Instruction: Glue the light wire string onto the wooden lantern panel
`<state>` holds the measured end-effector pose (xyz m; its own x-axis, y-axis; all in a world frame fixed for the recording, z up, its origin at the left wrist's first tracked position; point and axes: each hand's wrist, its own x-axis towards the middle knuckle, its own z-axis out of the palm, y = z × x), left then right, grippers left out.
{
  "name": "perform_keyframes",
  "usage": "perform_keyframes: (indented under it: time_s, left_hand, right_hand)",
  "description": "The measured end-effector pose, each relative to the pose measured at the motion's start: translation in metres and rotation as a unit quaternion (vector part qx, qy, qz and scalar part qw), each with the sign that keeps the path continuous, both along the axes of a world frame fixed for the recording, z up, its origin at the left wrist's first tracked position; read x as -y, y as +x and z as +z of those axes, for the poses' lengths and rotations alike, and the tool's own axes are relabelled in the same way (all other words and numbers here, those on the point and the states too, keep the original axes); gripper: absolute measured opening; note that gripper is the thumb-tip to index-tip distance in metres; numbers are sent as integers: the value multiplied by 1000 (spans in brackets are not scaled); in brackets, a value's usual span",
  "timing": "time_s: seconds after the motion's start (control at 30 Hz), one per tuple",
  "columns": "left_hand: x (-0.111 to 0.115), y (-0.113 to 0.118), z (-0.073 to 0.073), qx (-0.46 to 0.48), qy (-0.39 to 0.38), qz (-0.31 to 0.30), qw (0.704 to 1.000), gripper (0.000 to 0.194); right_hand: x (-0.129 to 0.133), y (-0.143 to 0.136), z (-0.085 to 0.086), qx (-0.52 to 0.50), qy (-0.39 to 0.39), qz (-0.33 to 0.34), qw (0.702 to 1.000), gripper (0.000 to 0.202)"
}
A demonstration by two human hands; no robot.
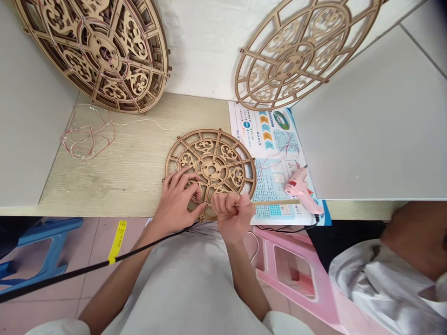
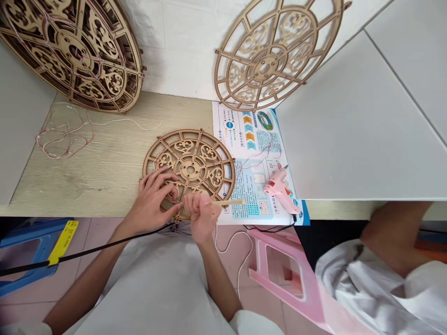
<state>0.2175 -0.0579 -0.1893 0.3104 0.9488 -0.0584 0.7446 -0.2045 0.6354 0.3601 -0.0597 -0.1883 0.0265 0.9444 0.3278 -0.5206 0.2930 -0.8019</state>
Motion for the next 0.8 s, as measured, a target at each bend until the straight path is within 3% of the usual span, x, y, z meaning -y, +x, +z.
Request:
perform_keyframes:
  time_s: [0.37, 0.6, 0.8]
  left_hand:
    - [0, 0, 0, -8, 4, 0, 1000, 18]
    - [0, 1, 5, -12, -19, -5, 1000, 16]
    - [-1, 1, 4, -2, -31, -8, 1000, 14]
  right_hand:
    - [11, 3, -7, -8, 66, -18, 998, 53]
    - [14, -5, -13, 44, 138, -33, 989, 49]
    - [17, -13, -15, 98, 188, -105, 972, 50]
